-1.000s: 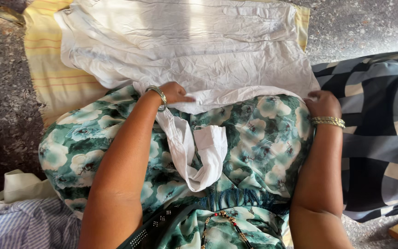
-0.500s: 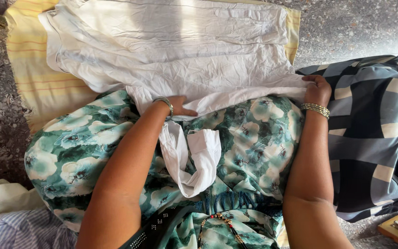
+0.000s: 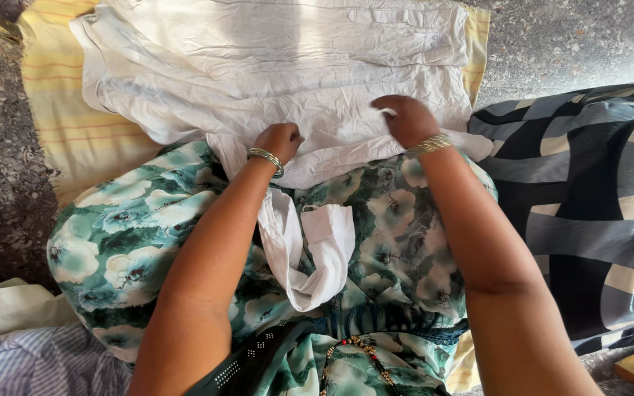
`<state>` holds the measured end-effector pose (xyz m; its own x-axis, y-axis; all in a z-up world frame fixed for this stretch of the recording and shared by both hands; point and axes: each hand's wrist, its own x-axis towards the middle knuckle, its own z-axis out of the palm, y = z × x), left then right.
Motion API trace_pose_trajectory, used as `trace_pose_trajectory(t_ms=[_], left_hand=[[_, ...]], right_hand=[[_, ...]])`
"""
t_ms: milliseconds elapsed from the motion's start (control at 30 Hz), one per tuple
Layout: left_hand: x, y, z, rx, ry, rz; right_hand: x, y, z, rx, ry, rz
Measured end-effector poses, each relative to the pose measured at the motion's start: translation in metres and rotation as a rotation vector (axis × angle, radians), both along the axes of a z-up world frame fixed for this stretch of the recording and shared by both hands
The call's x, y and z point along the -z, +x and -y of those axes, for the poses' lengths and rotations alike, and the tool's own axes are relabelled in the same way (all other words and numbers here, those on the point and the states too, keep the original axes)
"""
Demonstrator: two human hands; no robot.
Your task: The person folds a white shirt on a mat on the floor by smoothing the fabric, folding in the sleeves and sides, and rolling or folding the garment into a compact bundle.
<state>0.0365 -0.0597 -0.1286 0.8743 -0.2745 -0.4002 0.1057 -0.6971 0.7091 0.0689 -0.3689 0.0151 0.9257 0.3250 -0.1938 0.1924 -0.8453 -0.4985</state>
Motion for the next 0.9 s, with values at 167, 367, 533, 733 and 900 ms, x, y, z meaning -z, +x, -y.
trace_pose_trajectory(t_ms=[167, 367, 533, 733, 900], left_hand=[[0.014, -0.011, 0.003, 0.295, 0.244, 0.173], [0.02, -0.015, 0.014, 0.407, 0.361, 0.128], [0.009, -0.01, 0.009, 0.282, 0.063, 0.022], [-0.001, -0.012, 0.004, 0.422, 0.036, -0.144], [0.004, -0.014, -0.006, 0.36, 0.001, -0.108]], right_hand=[[0.052, 0.013, -0.044, -0.308, -0.397, -0.275], [0.086, 0.004, -0.023, -0.382, -0.501, -0.348], [0.038, -0.002, -0.001, -0.212, -0.313, -0.338], [-0.01, -0.033, 0.01, -0.14, -0.076, -0.401], [-0.03, -0.047, 0.009, -0.161, 0.055, -0.468]])
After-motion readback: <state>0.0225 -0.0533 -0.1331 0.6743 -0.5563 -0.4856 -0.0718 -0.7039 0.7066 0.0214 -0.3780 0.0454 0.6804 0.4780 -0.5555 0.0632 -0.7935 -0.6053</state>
